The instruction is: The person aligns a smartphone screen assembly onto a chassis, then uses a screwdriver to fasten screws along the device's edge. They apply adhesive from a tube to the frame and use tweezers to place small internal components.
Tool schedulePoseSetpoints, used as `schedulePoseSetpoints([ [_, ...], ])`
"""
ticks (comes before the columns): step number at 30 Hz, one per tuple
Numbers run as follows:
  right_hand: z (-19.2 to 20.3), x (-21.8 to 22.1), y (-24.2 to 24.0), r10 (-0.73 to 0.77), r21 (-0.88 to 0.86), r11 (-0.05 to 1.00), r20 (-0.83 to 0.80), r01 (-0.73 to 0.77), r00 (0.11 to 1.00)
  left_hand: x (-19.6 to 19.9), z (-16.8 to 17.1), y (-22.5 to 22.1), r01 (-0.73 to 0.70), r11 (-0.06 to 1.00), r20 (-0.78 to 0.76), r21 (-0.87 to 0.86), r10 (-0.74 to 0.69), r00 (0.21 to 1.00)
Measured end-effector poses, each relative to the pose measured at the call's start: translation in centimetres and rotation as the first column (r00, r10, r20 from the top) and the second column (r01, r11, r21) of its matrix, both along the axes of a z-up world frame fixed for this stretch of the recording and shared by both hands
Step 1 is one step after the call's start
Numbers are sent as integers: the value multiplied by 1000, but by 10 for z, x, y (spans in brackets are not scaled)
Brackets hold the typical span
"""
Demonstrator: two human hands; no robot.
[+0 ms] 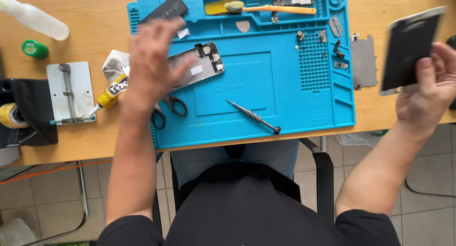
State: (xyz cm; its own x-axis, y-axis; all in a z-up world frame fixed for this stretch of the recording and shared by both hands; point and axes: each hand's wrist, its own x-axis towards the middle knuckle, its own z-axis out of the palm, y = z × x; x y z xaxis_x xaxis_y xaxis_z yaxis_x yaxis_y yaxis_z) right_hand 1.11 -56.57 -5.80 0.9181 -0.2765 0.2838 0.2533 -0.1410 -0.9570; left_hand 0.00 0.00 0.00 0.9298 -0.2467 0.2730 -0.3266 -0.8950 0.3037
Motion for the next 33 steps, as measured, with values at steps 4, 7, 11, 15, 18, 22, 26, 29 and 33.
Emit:
schedulePoseSetpoints([
  [4, 23, 3, 77, 149, -196, 966, -112, -169, 982, -22, -25, -3, 43, 954, -78, 297, -21, 997],
  [7, 48, 6, 149, 462, -339, 770, -288, -540, 839, -23, -33, 2, 54, 965, 16, 256, -60, 998],
  [11, 43, 22, 200, 627, -399, 543, -392, -739, 673, -39, -17, -11, 85, 989, 89, 124, -96, 991],
  [15, 26, 26, 217, 649, -531, 515, -272, -673, 711, -77, -29, -62, 315, 949, 257, 6, -306, 917],
  [18, 11, 28, 225, 645, -717, 445, -158, -536, 748, -90, -61, -109, 248, 967, 273, 64, -256, 927],
  [22, 5, 19, 224, 637, -790, 391, -138, -472, 758, -95, -73, -136, 239, 971, 308, 24, -235, 922],
  [26, 18, 4, 221, 655, -850, 320, -121, -418, 746, -106, -65, -121, 271, 962, 310, 23, -265, 913],
  [29, 26, 3, 187, 608, -787, 434, -103, -439, 787, -115, -53, -84, 225, 974, 275, 21, -222, 936],
  [33, 32, 13, 93, 233, -873, 482, 46, -74, 972, -129, -36, -42, -18, 999, 248, 33, 9, 969],
])
